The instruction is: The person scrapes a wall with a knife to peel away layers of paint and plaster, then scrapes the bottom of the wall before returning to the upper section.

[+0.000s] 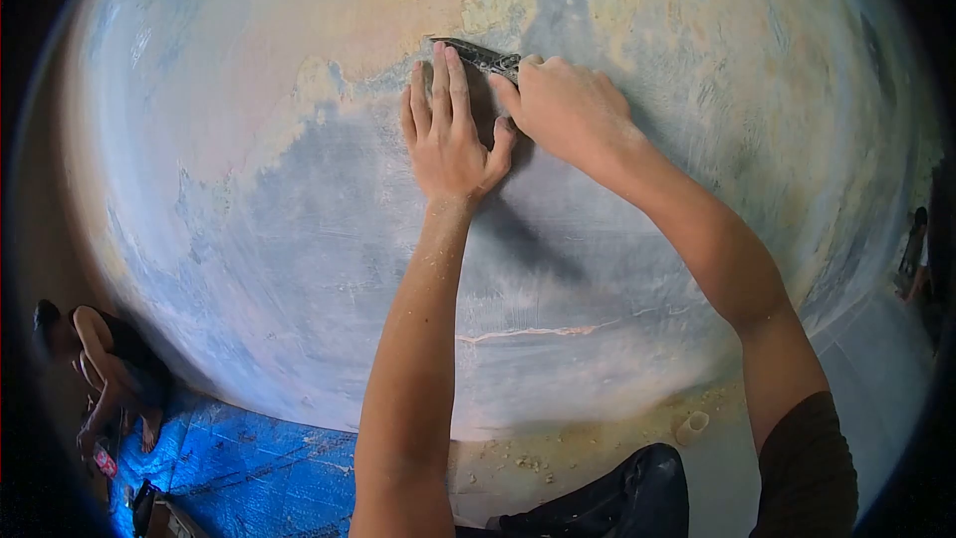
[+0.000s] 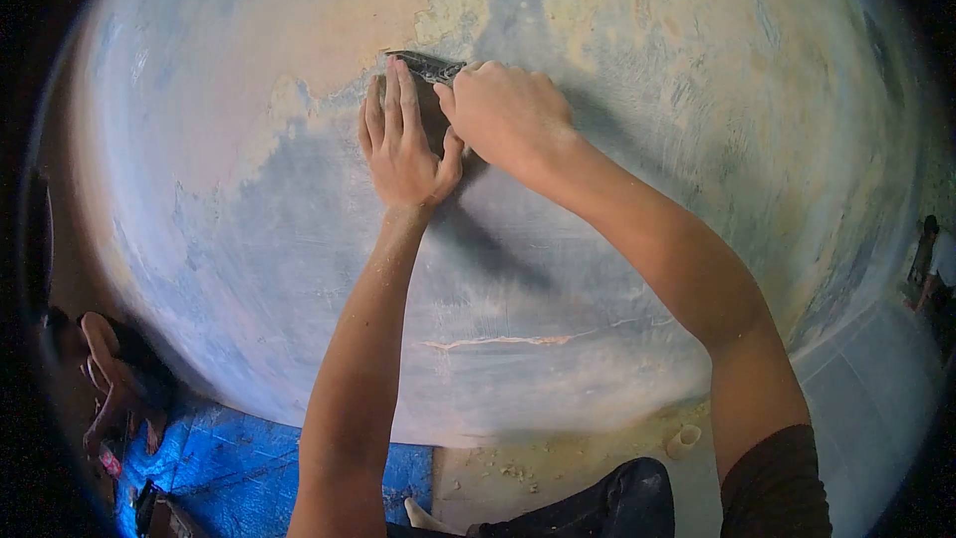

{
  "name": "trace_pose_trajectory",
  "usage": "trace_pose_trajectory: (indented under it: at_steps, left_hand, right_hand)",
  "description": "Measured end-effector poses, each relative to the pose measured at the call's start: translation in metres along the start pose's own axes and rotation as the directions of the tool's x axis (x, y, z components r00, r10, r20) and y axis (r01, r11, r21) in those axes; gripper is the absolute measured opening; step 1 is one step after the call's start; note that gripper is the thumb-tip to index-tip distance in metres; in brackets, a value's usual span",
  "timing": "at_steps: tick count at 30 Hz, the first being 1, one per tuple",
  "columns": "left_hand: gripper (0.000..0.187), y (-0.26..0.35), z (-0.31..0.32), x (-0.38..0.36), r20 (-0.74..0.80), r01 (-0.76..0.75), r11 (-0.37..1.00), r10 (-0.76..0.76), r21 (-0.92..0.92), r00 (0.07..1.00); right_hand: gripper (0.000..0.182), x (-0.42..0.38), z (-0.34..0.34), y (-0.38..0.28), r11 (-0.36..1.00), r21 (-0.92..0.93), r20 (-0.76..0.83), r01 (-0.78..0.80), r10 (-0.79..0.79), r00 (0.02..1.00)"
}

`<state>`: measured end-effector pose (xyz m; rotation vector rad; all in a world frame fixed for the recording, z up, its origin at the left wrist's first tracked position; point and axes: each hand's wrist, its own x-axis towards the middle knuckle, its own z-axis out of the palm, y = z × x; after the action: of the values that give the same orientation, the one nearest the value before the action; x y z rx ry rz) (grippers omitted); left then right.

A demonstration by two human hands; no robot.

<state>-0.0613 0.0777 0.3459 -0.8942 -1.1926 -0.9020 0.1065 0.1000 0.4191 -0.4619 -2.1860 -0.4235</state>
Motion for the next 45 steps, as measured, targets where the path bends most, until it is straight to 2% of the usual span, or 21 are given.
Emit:
trace_pose_trajectory:
  at_steps: [8, 11, 14, 17, 20, 23, 26, 29, 32, 35, 38, 45]
  left_hand:
    - [0.088, 0.003, -0.003, 0.007, 0.094, 0.085, 0.996, -0.085, 0.012, 0.992]
    - [0.099, 0.002, 0.000, 0.009, 0.141, 0.127, 0.985, -0.143, 0.119, 0.980]
    - [0.095, 0.001, 0.000, 0.010, 0.126, 0.133, 0.986, -0.146, 0.104, 0.981]
    - [0.091, 0.001, 0.001, 0.013, 0.153, 0.149, 0.968, -0.181, 0.203, 0.971]
    - [0.088, 0.003, -0.003, 0.015, 0.157, 0.150, 0.962, -0.189, 0.227, 0.969]
    - [0.090, 0.003, 0.000, 0.016, 0.136, 0.153, 0.960, -0.188, 0.233, 0.973]
    - [0.092, 0.000, -0.003, 0.014, 0.117, 0.125, 0.980, -0.143, 0.152, 0.983]
    - [0.095, -0.003, -0.006, 0.013, 0.113, 0.075, 0.992, -0.086, 0.104, 0.990]
    - [0.097, 0.005, -0.002, 0.020, 0.084, 0.087, 0.995, -0.091, 0.046, 0.992]
    - [0.101, 0.002, 0.004, 0.021, 0.104, 0.070, 0.994, -0.079, 0.085, 0.991]
    - [0.096, 0.007, -0.002, 0.017, 0.104, 0.062, 0.996, -0.067, 0.058, 0.992]
    - [0.086, 0.006, 0.000, 0.011, 0.056, -0.014, 1.000, 0.014, -0.010, 0.998]
  right_hand:
    - [0.046, 0.003, -0.004, -0.010, 0.997, -0.082, -0.002, -0.006, 0.005, 1.000]
    - [0.053, 0.005, -0.008, -0.012, 0.999, -0.046, 0.014, 0.011, -0.010, 1.000]
    - [0.042, 0.005, -0.012, -0.019, 0.993, -0.121, 0.044, 0.002, 0.003, 0.999]
    - [0.041, 0.007, -0.005, -0.019, 0.991, -0.136, -0.014, -0.005, 0.004, 1.000]
    - [0.040, 0.009, -0.006, -0.021, 0.992, -0.120, 0.029, -0.030, 0.034, 0.999]
    - [0.041, 0.010, -0.002, -0.018, 0.996, -0.092, 0.006, -0.017, 0.017, 1.000]
    - [0.052, 0.010, 0.004, -0.010, 1.000, -0.028, -0.046, 0.015, -0.016, 0.999]
    - [0.044, 0.010, 0.006, -0.007, 0.997, -0.074, -0.079, -0.008, 0.002, 0.997]
    - [0.047, 0.012, -0.011, -0.004, 0.999, -0.038, -0.013, 0.011, -0.011, 1.000]
    - [0.058, 0.018, -0.024, 0.001, 0.998, 0.051, 0.090, 0.022, -0.027, 0.996]
    - [0.060, 0.018, -0.005, 0.011, 0.997, 0.061, -0.003, 0.048, -0.048, 0.999]
    - [0.060, 0.006, -0.009, 0.013, 0.996, 0.092, 0.061, 0.003, -0.009, 0.998]
